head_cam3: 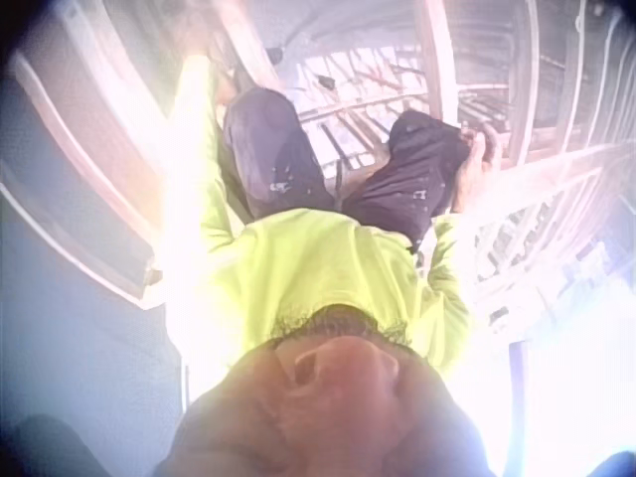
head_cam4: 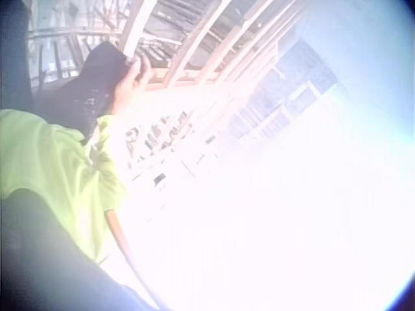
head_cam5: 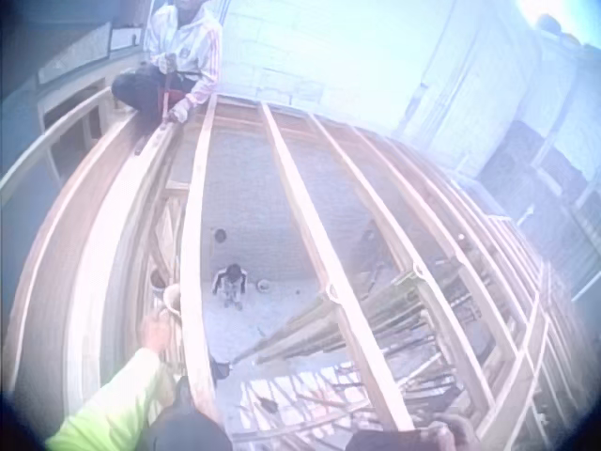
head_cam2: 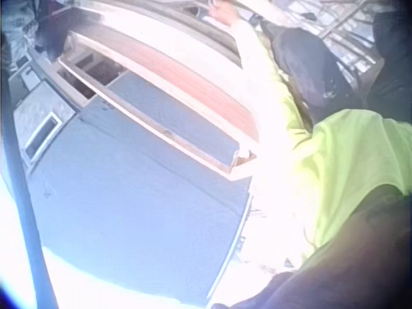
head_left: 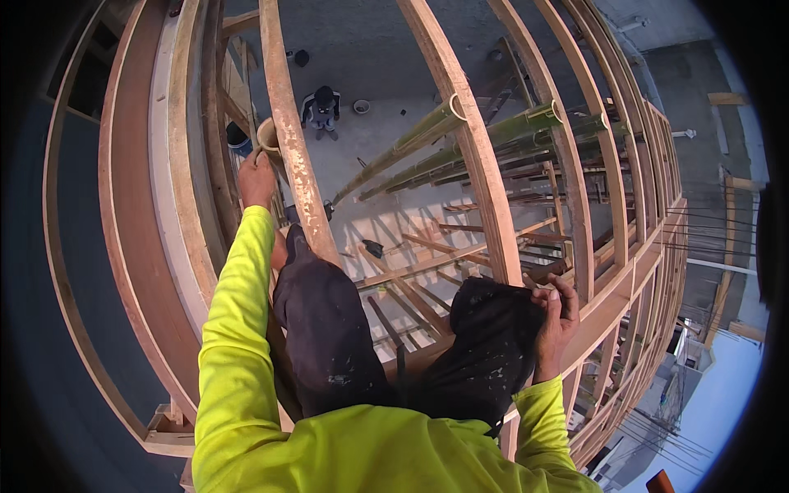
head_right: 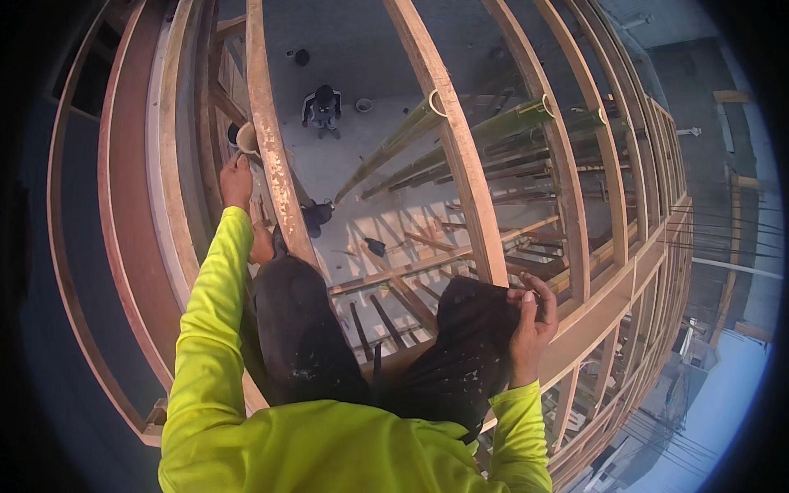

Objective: The person assembles a curved wooden framework using a hammer, hand saw, and nails. They cut and fit wooden planks, secure them with nails, and adjust the structure's alignment.

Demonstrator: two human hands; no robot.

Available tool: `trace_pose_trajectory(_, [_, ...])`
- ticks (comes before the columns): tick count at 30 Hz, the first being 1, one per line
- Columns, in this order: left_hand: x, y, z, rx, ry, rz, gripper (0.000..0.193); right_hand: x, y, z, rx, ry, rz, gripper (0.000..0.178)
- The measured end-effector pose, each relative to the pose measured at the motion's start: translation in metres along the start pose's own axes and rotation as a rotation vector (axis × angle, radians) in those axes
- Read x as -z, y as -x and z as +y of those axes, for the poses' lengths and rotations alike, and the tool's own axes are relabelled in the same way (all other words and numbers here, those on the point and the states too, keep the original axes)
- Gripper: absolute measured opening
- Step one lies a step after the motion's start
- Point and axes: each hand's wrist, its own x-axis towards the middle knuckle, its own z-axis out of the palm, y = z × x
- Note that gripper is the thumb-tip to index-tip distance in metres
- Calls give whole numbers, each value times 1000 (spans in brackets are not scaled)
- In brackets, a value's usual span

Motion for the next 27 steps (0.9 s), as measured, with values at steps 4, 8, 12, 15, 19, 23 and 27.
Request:
trace_pose_trajectory(4, [15, -11, -17, 234, 330, -150, 40, 128, 40, 33, -129, 146, 277, 25])
trace_pose_trajectory(8, [26, -14, -9, 218, 444, -289, 64, 240, 136, 132, -365, 215, 550, 31])
trace_pose_trajectory(12, [34, -16, 16, 254, 303, -328, 62, 275, 232, 203, -564, 261, 627, 32])
trace_pose_trajectory(15, [47, -19, 44, 256, 170, -345, 59, 261, 266, 236, -734, 139, 530, 29])
trace_pose_trajectory(19, [54, -19, 71, 268, 56, -279, 58, 232, 291, 273, -677, 324, 191, 29])
trace_pose_trajectory(23, [68, 8, 80, 197, -96, -335, 66, 204, 300, 313, -721, 314, 209, 32])
trace_pose_trajectory(27, [93, 62, 78, 178, -155, -277, 69, 197, 290, 323, -838, 278, 207, 35])
